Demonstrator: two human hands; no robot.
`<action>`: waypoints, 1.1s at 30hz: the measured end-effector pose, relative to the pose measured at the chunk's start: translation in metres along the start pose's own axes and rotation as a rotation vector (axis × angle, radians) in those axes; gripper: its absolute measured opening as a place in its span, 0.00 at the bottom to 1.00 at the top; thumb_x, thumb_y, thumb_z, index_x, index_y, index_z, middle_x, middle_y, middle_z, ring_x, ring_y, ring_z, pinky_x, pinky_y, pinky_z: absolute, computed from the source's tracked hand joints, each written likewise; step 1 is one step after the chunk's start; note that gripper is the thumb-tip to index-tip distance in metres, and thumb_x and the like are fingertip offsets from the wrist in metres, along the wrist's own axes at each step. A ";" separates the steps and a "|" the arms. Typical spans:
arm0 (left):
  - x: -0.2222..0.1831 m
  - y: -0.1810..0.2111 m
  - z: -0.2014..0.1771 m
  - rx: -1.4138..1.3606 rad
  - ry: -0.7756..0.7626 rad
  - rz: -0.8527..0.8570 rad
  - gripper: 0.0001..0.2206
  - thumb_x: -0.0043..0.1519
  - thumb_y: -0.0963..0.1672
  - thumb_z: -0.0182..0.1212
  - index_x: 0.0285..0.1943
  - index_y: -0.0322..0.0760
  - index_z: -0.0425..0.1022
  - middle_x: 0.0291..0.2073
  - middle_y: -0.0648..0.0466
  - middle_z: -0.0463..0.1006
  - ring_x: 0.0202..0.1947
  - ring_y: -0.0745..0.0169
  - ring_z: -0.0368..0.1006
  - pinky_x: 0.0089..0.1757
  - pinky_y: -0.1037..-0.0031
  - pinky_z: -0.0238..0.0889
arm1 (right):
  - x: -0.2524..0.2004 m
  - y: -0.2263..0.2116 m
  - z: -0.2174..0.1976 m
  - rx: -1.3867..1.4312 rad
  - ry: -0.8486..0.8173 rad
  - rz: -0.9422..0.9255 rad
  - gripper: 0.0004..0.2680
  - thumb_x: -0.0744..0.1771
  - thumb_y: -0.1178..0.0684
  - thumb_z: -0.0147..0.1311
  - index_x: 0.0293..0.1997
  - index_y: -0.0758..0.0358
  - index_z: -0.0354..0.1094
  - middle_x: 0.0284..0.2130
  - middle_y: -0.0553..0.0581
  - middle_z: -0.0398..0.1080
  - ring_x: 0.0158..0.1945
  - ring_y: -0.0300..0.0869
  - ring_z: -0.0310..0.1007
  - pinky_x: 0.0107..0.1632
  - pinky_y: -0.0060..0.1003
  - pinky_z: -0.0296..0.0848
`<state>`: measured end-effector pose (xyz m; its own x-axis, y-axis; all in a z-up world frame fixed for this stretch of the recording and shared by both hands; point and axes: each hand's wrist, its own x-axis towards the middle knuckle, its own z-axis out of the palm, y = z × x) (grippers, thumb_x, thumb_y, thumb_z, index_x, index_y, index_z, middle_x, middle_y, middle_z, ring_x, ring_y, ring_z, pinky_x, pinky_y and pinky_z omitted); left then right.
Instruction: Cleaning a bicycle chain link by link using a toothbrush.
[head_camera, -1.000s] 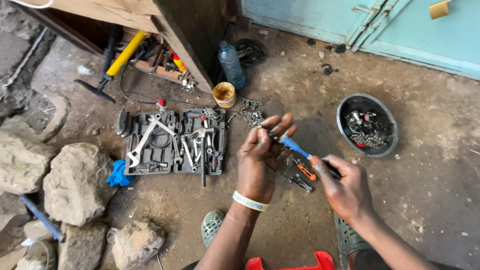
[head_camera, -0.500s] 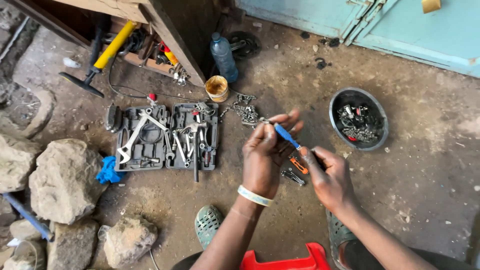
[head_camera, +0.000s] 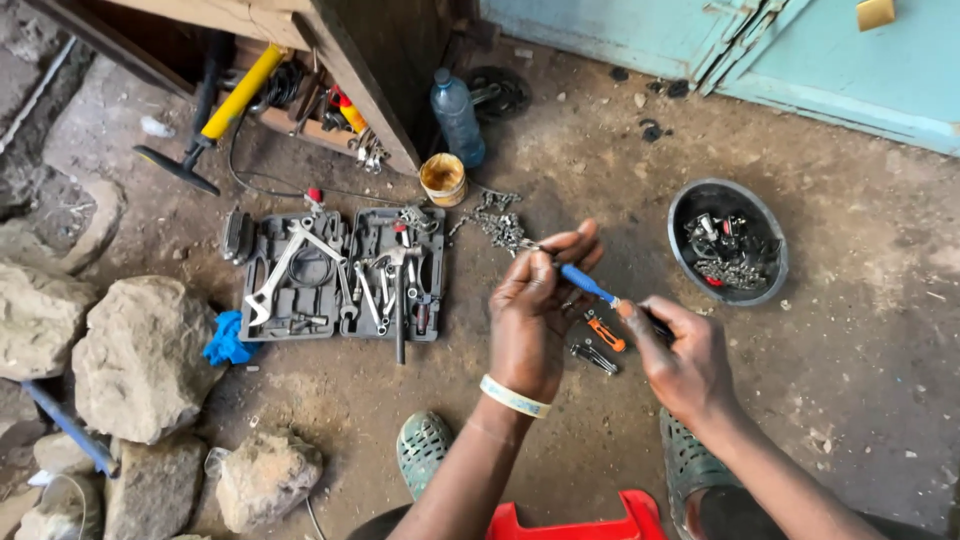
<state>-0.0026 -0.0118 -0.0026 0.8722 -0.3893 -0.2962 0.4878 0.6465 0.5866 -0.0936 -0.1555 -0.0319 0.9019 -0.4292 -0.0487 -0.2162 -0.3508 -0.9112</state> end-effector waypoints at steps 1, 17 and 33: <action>-0.002 0.001 0.001 -0.002 0.008 -0.002 0.15 0.72 0.47 0.45 0.58 0.34 0.73 0.61 0.43 0.77 0.60 0.46 0.74 0.48 0.68 0.73 | 0.002 -0.004 0.006 -0.001 -0.006 0.006 0.12 0.69 0.52 0.58 0.23 0.59 0.74 0.14 0.51 0.66 0.25 0.31 0.62 0.30 0.26 0.61; 0.011 0.015 -0.005 -0.116 -0.011 0.033 0.14 0.70 0.48 0.47 0.57 0.36 0.72 0.64 0.41 0.73 0.63 0.39 0.71 0.51 0.58 0.71 | 0.000 -0.018 -0.011 -0.121 -0.004 0.088 0.10 0.68 0.51 0.57 0.26 0.61 0.76 0.17 0.60 0.70 0.28 0.37 0.67 0.33 0.34 0.67; 0.001 0.027 -0.009 -0.391 -0.079 -0.054 0.12 0.72 0.48 0.46 0.56 0.42 0.72 0.66 0.40 0.71 0.64 0.38 0.68 0.52 0.51 0.72 | 0.032 0.062 0.009 -0.624 -0.268 0.424 0.16 0.67 0.37 0.50 0.48 0.59 0.73 0.39 0.70 0.80 0.52 0.64 0.77 0.57 0.60 0.71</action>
<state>0.0117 0.0110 0.0059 0.8467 -0.4690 -0.2514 0.5235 0.8187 0.2358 -0.0746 -0.1836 -0.0937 0.7378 -0.4435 -0.5088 -0.6588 -0.6372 -0.3999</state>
